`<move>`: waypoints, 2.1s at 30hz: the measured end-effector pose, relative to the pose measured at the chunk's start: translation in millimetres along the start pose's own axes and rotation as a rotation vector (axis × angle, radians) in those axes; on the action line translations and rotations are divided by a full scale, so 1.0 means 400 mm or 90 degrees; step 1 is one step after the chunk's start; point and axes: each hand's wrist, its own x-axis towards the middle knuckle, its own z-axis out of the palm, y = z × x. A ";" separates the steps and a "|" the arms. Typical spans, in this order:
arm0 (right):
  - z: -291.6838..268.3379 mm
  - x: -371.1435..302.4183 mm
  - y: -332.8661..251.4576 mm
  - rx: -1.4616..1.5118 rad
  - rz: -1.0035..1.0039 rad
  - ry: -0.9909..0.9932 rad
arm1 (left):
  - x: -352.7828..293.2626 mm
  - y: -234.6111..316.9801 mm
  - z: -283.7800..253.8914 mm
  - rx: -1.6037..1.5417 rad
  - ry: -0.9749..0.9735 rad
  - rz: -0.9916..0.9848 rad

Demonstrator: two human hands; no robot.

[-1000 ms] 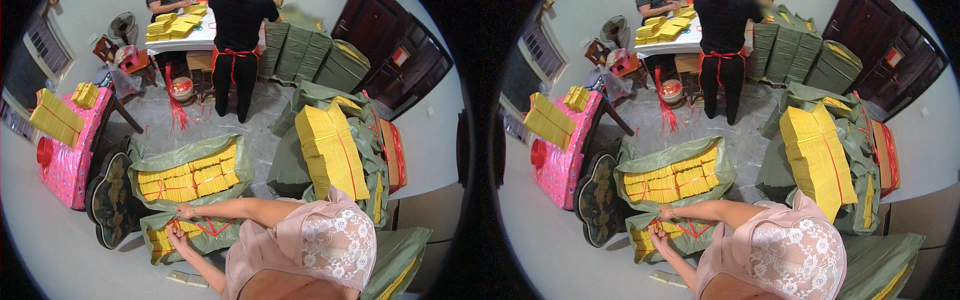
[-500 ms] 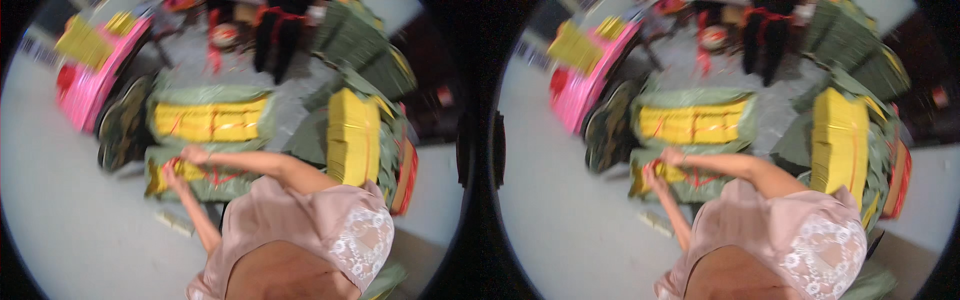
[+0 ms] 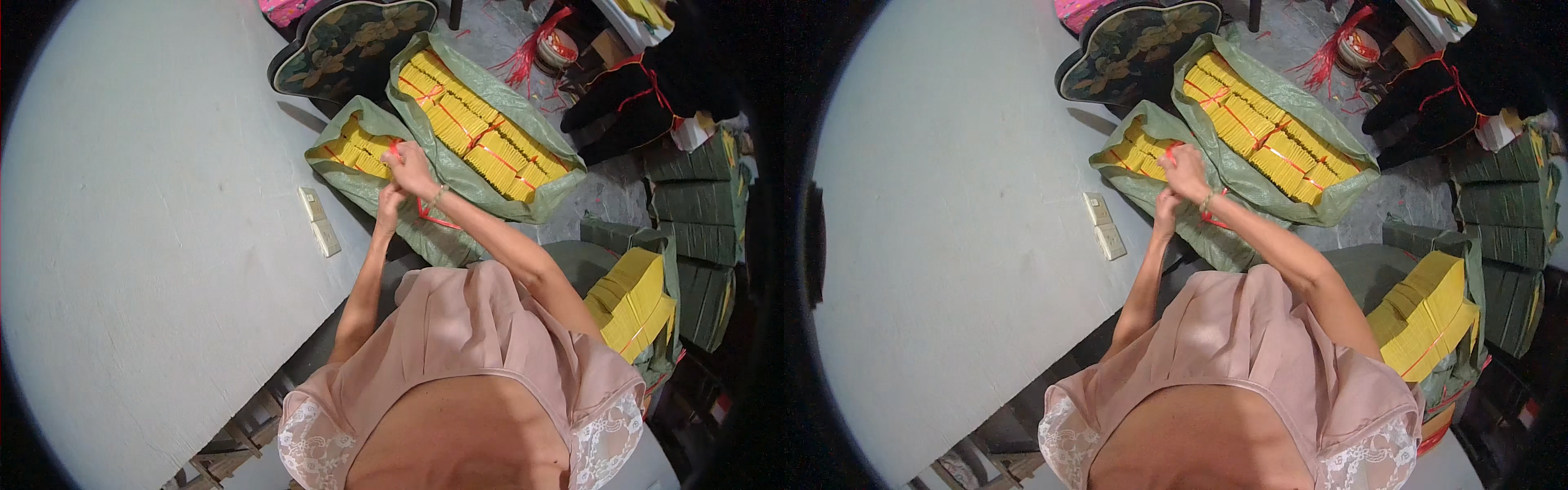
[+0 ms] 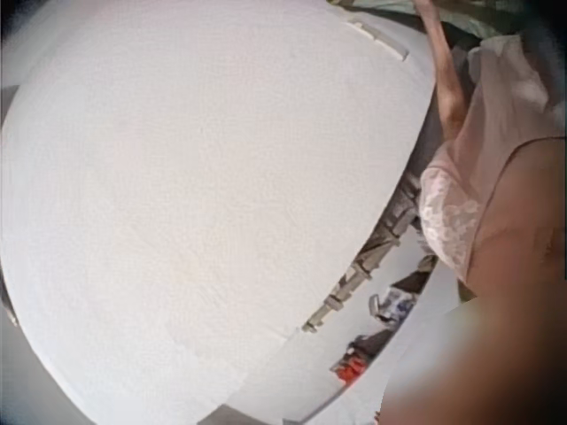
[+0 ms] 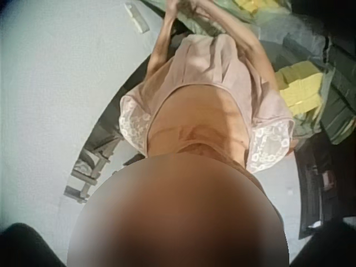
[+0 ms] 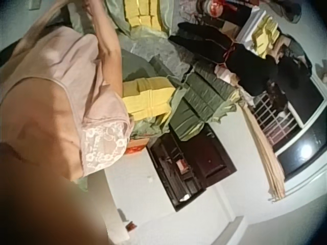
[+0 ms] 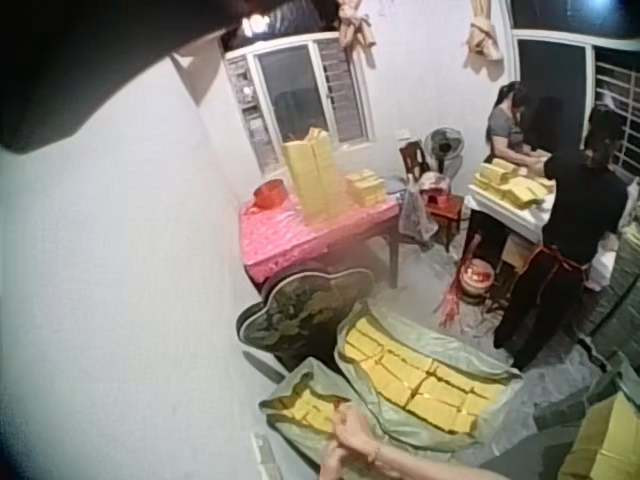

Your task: The recorder is bundling stacks of yellow paper using red plastic straps.

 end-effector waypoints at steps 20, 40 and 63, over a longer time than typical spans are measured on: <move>-0.216 -0.316 -0.285 0.232 -0.432 -0.517 | -0.379 0.644 -0.081 -0.369 0.112 0.343; -0.300 -0.397 -0.286 0.194 -0.369 -0.854 | -0.826 0.527 0.028 0.232 0.549 -0.173; -0.815 -0.139 0.141 1.187 0.387 -0.111 | 0.220 0.300 0.234 0.454 -0.156 0.238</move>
